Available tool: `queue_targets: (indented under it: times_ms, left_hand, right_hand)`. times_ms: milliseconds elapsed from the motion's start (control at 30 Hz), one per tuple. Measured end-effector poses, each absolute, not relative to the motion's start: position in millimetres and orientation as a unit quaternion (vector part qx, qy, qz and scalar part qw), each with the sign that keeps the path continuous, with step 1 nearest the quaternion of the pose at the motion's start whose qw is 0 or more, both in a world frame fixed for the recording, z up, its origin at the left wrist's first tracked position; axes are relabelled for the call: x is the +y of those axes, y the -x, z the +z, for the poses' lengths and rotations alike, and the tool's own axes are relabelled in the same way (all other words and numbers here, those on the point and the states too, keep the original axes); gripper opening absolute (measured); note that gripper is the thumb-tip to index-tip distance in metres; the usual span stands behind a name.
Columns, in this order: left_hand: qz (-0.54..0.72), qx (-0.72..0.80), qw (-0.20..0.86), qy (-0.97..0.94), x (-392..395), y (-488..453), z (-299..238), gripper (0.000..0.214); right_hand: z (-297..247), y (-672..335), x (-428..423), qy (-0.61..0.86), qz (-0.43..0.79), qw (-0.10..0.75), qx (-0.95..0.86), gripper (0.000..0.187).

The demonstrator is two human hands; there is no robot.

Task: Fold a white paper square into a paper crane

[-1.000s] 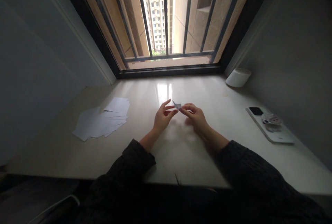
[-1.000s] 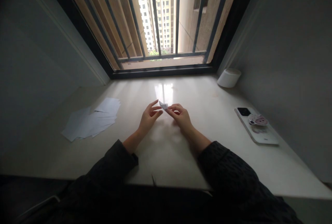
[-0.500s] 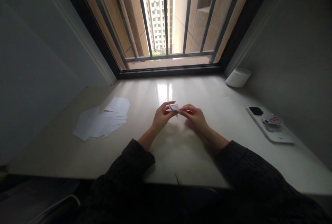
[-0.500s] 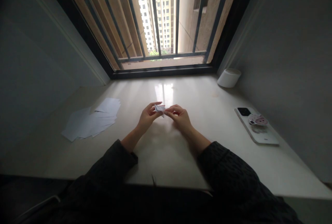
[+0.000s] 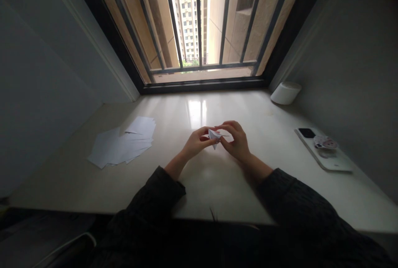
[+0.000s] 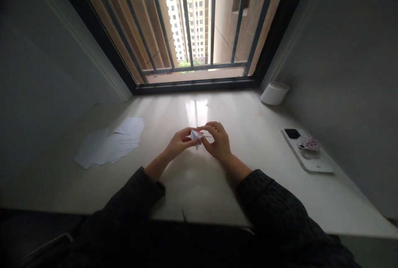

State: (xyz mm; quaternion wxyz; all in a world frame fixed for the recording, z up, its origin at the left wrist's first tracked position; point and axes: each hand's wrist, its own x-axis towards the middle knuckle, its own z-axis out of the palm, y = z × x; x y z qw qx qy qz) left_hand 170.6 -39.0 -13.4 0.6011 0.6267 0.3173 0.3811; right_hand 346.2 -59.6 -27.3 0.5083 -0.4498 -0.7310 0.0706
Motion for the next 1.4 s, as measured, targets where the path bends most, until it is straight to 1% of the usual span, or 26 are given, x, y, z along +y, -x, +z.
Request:
queue_targets:
  times_ms: [133, 367, 433, 700, 1067, 1267, 1367, 1400]
  left_hand:
    - [0.363, 0.314, 0.6, -0.64, -39.4, -170.6, -15.3, 0.041]
    - [0.39, 0.326, 0.586, -0.631, -34.0, -167.3, -18.6, 0.045]
    - [0.394, 0.327, 0.584, -0.63, -31.2, -164.6, -18.0, 0.045]
    - [0.359, 0.317, 0.595, -0.646, -22.7, -153.2, -13.2, 0.046]
    - [0.345, 0.312, 0.611, -0.641, -22.6, -151.7, -12.7, 0.048]
    - [0.359, 0.31, 0.597, -0.647, -20.1, -150.9, -17.3, 0.046]
    - [0.371, 0.312, 0.583, -0.652, -19.1, -150.3, -18.8, 0.045]
    - [0.373, 0.312, 0.58, -0.653, -18.9, -150.1, -19.1, 0.045]
  right_hand:
    - [-28.1, -345.9, -59.9, 0.448, 0.076, 0.512, -0.729, 0.03]
    - [-30.2, -348.3, -55.6, 0.471, 0.124, 0.553, -0.675, 0.014]
    - [-29.6, -350.1, -54.1, 0.472, 0.131, 0.561, -0.667, 0.012]
    - [-29.2, -352.2, -52.5, 0.465, 0.158, 0.56, -0.667, 0.016]
    - [-36.6, -354.7, -50.5, 0.507, 0.128, 0.577, -0.627, 0.024]
    - [-30.7, -351.7, -51.8, 0.487, 0.192, 0.565, -0.638, 0.024]
    - [-30.8, -349.8, -51.6, 0.461, 0.236, 0.551, -0.654, 0.033]
    - [-31.8, -349.2, -51.4, 0.456, 0.248, 0.549, -0.655, 0.033]
